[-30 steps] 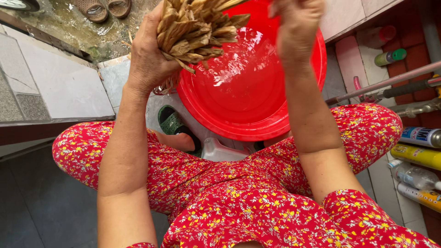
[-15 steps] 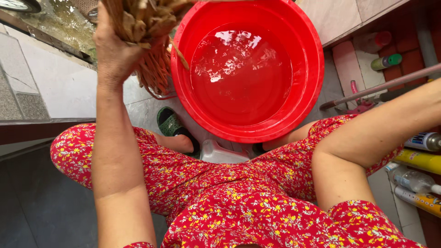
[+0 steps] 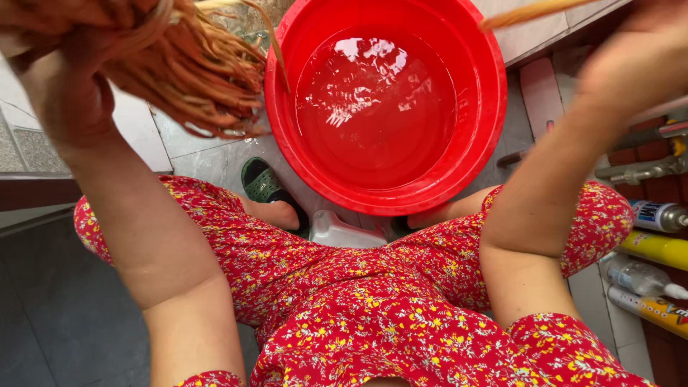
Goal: The person sits on the ground beside red plastic basins and ties dried palm leaf strips into bundles using strips of the same leaf, pulling and knotting the ties by hand. They then carry the tied bundles to a rack, lean them against it, and return to soak individual leaf strips in a basin of water.
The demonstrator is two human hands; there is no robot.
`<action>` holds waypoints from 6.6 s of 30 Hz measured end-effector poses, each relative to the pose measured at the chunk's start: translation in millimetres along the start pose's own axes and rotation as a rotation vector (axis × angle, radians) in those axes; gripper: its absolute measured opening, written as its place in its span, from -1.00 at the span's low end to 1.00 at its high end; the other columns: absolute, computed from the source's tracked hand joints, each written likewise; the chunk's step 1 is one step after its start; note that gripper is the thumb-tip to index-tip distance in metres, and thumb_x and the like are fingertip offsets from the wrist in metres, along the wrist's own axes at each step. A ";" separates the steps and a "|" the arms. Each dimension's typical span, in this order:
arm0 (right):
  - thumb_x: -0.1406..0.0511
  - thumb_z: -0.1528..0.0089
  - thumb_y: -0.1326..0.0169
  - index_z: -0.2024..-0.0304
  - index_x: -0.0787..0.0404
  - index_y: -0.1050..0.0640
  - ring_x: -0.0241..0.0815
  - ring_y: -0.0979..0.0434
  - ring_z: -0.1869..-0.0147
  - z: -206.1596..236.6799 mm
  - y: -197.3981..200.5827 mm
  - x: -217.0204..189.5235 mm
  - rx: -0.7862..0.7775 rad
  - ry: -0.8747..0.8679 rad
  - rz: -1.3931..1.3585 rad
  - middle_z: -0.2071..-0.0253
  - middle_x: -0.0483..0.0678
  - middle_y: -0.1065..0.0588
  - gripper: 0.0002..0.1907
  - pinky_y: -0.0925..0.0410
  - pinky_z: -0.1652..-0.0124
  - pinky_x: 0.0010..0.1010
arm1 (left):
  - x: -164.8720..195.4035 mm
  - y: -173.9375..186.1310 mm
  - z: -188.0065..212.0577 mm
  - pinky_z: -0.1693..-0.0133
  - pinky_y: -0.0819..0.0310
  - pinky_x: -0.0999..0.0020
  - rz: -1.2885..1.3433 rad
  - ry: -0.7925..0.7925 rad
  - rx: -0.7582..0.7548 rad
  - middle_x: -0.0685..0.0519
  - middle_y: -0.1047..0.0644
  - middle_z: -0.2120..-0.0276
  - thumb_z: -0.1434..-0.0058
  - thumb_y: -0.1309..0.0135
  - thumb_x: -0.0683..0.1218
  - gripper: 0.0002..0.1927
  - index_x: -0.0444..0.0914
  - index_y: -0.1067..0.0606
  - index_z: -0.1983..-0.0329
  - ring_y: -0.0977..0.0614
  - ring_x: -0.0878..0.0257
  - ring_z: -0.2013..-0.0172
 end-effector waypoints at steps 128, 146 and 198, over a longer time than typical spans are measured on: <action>0.07 0.04 -0.57 -0.53 0.28 0.05 -0.18 -0.29 -0.50 214.8 -155.9 -46.4 -1.128 -0.544 -0.327 -0.43 -0.01 -0.25 0.37 -0.26 -0.50 -0.28 | -1.0 -221.6 34.1 -0.50 -0.24 0.14 -0.363 -0.239 -0.739 -0.23 -0.13 -0.50 0.09 -0.71 -0.01 0.52 -0.20 0.27 -0.58 -0.26 -0.08 -0.51; 0.39 -0.35 -0.34 -0.12 0.16 -0.40 -0.41 -0.49 -0.03 223.5 -152.1 -48.4 -0.941 -0.286 -0.326 0.07 -0.19 -0.47 -0.59 -0.44 -0.08 -0.53 | -24.8 -245.4 59.2 0.08 -0.59 0.05 -0.699 -0.279 -0.371 -0.08 -0.60 0.08 -0.08 -0.40 -0.08 -0.17 -0.17 -0.26 -0.38 -0.67 -0.11 0.08; 0.15 -0.44 -0.12 0.29 0.29 -0.55 -0.34 -0.53 0.24 214.9 -158.3 -53.0 -0.901 -0.042 0.043 0.31 -0.12 -0.53 -0.66 -0.42 0.20 -0.49 | -63.9 -261.0 59.0 0.08 -0.59 0.08 -0.552 -0.083 -0.397 -0.09 -0.64 0.14 0.11 -0.47 -0.09 -0.32 -0.22 -0.41 -0.08 -0.70 -0.08 0.10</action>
Point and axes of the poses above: each hand's wrist, its own z-axis away from the middle knuckle, its own y-axis out of the back of the hand, x = y × z, the point moved 3 cm from there along -z, towards the middle knuckle
